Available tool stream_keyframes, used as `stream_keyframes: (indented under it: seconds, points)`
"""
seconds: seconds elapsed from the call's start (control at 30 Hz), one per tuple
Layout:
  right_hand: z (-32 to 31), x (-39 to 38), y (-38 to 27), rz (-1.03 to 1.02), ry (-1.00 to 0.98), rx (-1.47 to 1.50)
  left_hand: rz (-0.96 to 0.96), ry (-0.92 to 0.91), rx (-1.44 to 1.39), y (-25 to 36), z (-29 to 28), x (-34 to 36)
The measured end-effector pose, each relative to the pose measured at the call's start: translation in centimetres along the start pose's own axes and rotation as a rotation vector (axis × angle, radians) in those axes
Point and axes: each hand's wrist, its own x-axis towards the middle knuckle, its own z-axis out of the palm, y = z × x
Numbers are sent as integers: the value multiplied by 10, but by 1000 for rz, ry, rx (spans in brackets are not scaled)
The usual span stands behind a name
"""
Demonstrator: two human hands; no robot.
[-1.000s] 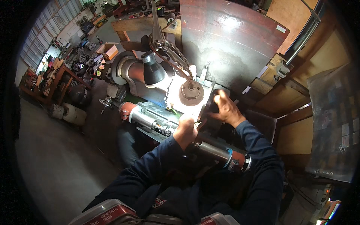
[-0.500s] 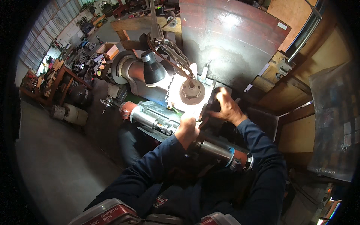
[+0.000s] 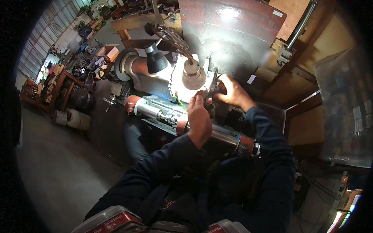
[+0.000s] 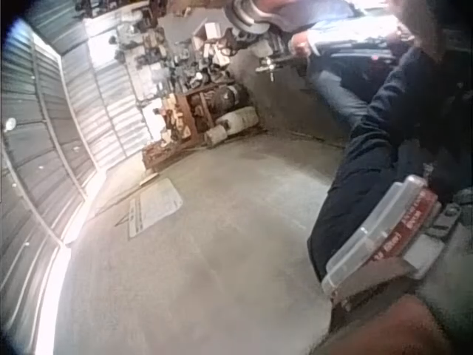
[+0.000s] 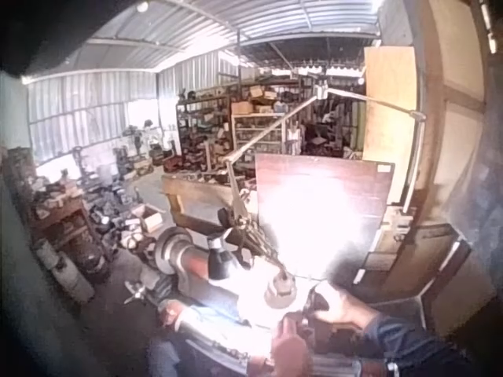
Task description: The recorder is using a lathe to grind a metal cylinder and measuring it with calipers.
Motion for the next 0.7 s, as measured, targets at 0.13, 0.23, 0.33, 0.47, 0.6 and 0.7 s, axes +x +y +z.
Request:
stream_keyframes:
  seconds: [0.13, 0.23, 0.33, 0.47, 0.6, 0.7]
  points:
    - [-24, -53, -41, 202, 47, 1050, 350, -445, 406, -30, -21, -76]
    - [2, -126, -113, 114, 146, 777, -373, -482, -314, -27, -48, -93]
    - [45, -161, -143, -13, 134, -143, -602, -615, -380, -4, -84, -96]
    - [87, -134, -152, 204, 451, 118, -613, -585, 91, 38, -144, -111]
    - [129, -93, -149, 84, 328, -371, -421, -831, 542, 69, -205, -105]
    - [156, -112, -148, -40, 472, -430, -65, -574, 616, 90, -235, -93]
